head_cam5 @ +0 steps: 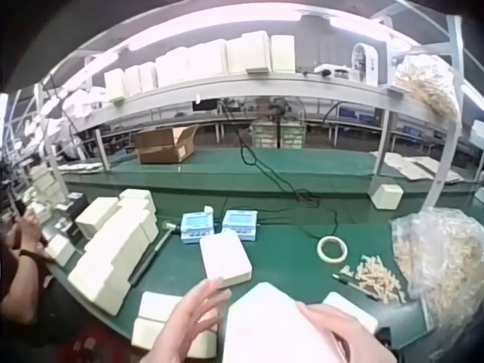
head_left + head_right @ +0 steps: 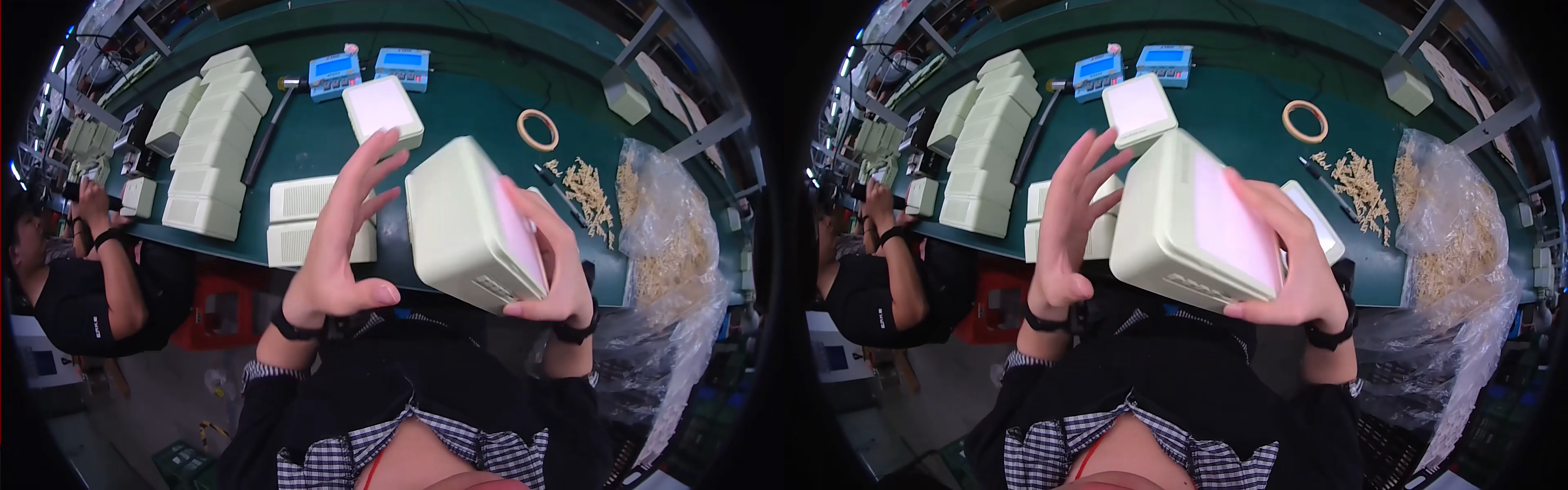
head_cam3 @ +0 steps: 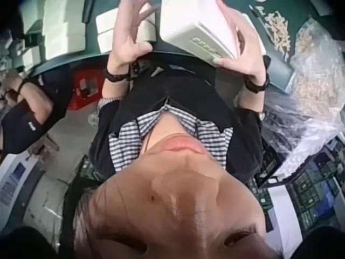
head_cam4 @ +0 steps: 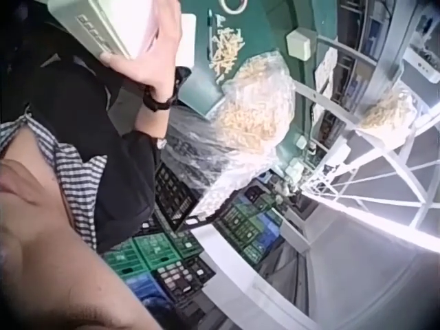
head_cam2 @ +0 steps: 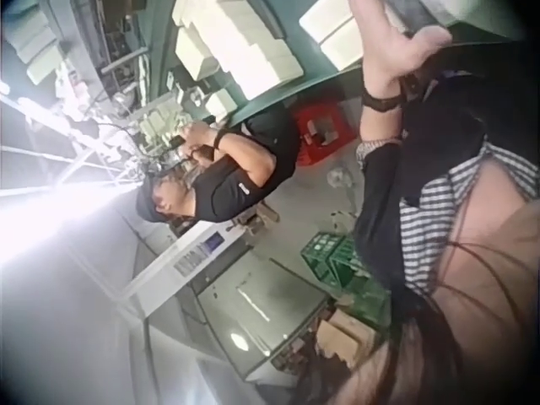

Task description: The person picks up a speaker, turns it over to check the buttons, and then presses a decorative logo onto the speaker's grille. They repeat this process with several more speakers before moving the finished units to the side.

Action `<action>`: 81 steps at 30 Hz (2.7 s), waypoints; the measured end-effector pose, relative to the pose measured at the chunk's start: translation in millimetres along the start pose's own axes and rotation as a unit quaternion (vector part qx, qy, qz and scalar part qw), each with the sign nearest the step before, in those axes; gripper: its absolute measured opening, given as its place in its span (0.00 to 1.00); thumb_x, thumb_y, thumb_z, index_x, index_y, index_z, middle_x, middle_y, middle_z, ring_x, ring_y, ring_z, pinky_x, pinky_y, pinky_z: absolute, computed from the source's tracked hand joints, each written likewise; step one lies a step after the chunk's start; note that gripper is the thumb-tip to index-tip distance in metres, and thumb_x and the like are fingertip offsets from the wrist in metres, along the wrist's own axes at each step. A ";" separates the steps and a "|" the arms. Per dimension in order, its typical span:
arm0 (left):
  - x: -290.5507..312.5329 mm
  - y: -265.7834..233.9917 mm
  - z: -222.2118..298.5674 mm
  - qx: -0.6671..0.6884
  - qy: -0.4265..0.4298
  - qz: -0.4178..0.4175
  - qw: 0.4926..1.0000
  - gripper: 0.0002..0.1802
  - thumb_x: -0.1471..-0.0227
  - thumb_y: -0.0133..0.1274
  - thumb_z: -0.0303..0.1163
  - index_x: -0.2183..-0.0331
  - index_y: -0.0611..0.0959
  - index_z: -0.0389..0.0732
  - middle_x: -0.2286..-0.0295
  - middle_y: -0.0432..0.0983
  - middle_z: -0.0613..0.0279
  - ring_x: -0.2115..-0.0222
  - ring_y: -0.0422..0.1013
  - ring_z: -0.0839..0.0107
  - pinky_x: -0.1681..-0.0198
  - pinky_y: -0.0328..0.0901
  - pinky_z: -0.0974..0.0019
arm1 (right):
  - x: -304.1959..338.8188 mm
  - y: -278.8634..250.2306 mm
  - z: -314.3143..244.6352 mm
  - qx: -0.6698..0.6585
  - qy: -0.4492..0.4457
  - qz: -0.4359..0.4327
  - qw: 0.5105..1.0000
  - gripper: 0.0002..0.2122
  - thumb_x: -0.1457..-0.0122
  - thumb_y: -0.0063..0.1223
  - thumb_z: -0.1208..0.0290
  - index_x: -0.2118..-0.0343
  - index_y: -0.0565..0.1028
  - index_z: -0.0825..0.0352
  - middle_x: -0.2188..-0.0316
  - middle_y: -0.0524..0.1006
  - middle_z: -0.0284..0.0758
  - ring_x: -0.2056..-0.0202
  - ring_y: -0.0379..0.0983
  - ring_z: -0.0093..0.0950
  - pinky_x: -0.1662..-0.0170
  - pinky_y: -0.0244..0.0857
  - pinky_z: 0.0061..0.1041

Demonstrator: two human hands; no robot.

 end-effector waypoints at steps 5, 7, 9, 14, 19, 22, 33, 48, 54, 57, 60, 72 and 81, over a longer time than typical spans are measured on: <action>-19.3 -1.0 15.2 -0.051 -0.082 -0.132 0.987 0.60 0.71 0.72 0.47 0.38 0.61 0.39 0.44 0.61 0.47 0.44 0.63 0.55 0.45 0.63 0.53 | -10.4 10.7 -9.8 -0.039 0.086 -0.154 0.984 0.54 0.73 0.71 0.54 0.38 0.60 0.73 0.40 0.63 0.45 0.42 0.63 0.36 0.39 0.53 0.31; -16.7 0.5 15.5 -0.088 -0.104 -0.137 0.981 0.59 0.72 0.72 0.47 0.39 0.63 0.40 0.45 0.62 0.47 0.45 0.64 0.56 0.47 0.65 0.53 | -13.1 15.6 -11.3 -0.014 0.064 -0.179 0.982 0.55 0.73 0.71 0.54 0.37 0.59 0.73 0.40 0.62 0.45 0.42 0.62 0.36 0.39 0.53 0.30; -11.9 -2.2 6.9 0.010 -0.113 -0.067 0.991 0.55 0.70 0.72 0.44 0.41 0.63 0.40 0.48 0.62 0.48 0.46 0.65 0.57 0.49 0.67 0.55 | -9.7 21.9 -8.9 -0.189 0.132 -0.017 0.973 0.52 0.66 0.70 0.57 0.35 0.56 0.69 0.42 0.65 0.43 0.42 0.63 0.37 0.39 0.54 0.31; -12.0 13.1 -8.2 0.147 -0.070 0.107 0.981 0.51 0.66 0.71 0.34 0.44 0.59 0.42 0.50 0.59 0.50 0.47 0.65 0.57 0.49 0.69 0.56 | 8.2 63.3 9.1 -0.435 0.074 0.331 0.835 0.44 0.51 0.60 0.55 0.34 0.51 0.68 0.40 0.62 0.44 0.41 0.62 0.38 0.38 0.54 0.35; -20.3 32.5 -14.0 0.175 -0.063 0.089 0.979 0.53 0.65 0.71 0.30 0.44 0.53 0.44 0.49 0.56 0.49 0.47 0.65 0.55 0.48 0.69 0.55 | -6.4 97.3 14.9 -0.452 0.063 0.304 0.836 0.38 0.45 0.52 0.55 0.36 0.53 0.71 0.41 0.64 0.44 0.42 0.63 0.38 0.38 0.56 0.36; -20.3 41.9 -18.7 0.169 -0.088 0.103 0.976 0.54 0.66 0.73 0.33 0.45 0.52 0.44 0.49 0.56 0.48 0.47 0.65 0.55 0.49 0.70 0.54 | -17.9 90.9 23.9 -0.423 0.092 0.279 0.857 0.38 0.46 0.51 0.54 0.37 0.54 0.72 0.42 0.65 0.44 0.42 0.64 0.39 0.39 0.57 0.36; -27.4 67.0 -32.4 0.060 -0.092 -0.054 0.992 0.56 0.63 0.72 0.38 0.42 0.50 0.44 0.48 0.57 0.50 0.41 0.56 0.58 0.41 0.58 0.54 | 19.9 67.3 58.5 -0.490 0.070 0.378 0.783 0.37 0.48 0.48 0.53 0.38 0.56 0.71 0.41 0.64 0.46 0.42 0.64 0.45 0.40 0.59 0.44; -2.9 92.5 -98.0 -0.578 -0.066 -0.123 0.804 0.49 0.58 0.58 0.55 0.40 0.64 0.38 0.39 0.45 0.29 0.36 0.40 0.36 0.45 0.42 0.21 | 102.7 4.1 85.4 -0.734 -0.075 0.377 0.559 0.34 0.43 0.48 0.48 0.35 0.57 0.56 0.35 0.57 0.40 0.35 0.51 0.48 0.39 0.45 0.66; -14.1 84.4 -87.0 -0.545 -0.096 -0.236 0.799 0.51 0.71 0.62 0.38 0.40 0.67 0.46 0.39 0.47 0.30 0.36 0.39 0.36 0.42 0.39 0.23 | 111.7 2.5 73.8 -0.696 -0.123 0.334 0.623 0.36 0.42 0.48 0.47 0.34 0.54 0.55 0.33 0.52 0.42 0.34 0.46 0.50 0.37 0.42 0.66; -11.5 77.0 -95.9 -0.543 -0.077 -0.178 0.817 0.51 0.72 0.63 0.37 0.40 0.67 0.48 0.39 0.48 0.30 0.36 0.41 0.37 0.40 0.40 0.28 | 112.7 1.5 66.7 -0.650 -0.090 0.386 0.648 0.36 0.42 0.48 0.46 0.33 0.53 0.55 0.33 0.51 0.43 0.33 0.44 0.50 0.37 0.40 0.67; -11.0 74.5 -98.0 -0.545 -0.073 -0.149 0.822 0.52 0.73 0.63 0.35 0.40 0.66 0.49 0.39 0.48 0.31 0.36 0.43 0.38 0.37 0.41 0.35 | 118.2 -0.4 66.7 -0.531 0.043 0.529 0.661 0.37 0.43 0.49 0.46 0.33 0.52 0.55 0.32 0.49 0.43 0.33 0.42 0.51 0.37 0.37 0.67; -14.3 67.9 -96.2 -0.534 -0.060 -0.127 0.834 0.55 0.73 0.63 0.35 0.39 0.62 0.43 0.41 0.53 0.32 0.38 0.52 0.44 0.38 0.50 0.49 | 134.0 12.7 90.4 -0.729 -0.099 0.351 0.579 0.38 0.44 0.52 0.48 0.34 0.54 0.58 0.34 0.54 0.42 0.33 0.47 0.46 0.36 0.46 0.58; -11.0 70.2 -99.8 -0.550 -0.038 -0.110 0.827 0.56 0.74 0.64 0.36 0.39 0.62 0.39 0.42 0.55 0.31 0.40 0.54 0.44 0.40 0.52 0.47 | 137.7 25.3 102.0 -0.652 -0.146 0.278 0.690 0.39 0.48 0.53 0.50 0.35 0.56 0.63 0.37 0.60 0.44 0.37 0.56 0.48 0.36 0.50 0.54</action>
Point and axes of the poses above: each hand's wrist, its own x-axis away from the middle knuckle, its own y-axis out of the palm, z = x × y, the point moved 3 cm from there along -x, towards the middle knuckle
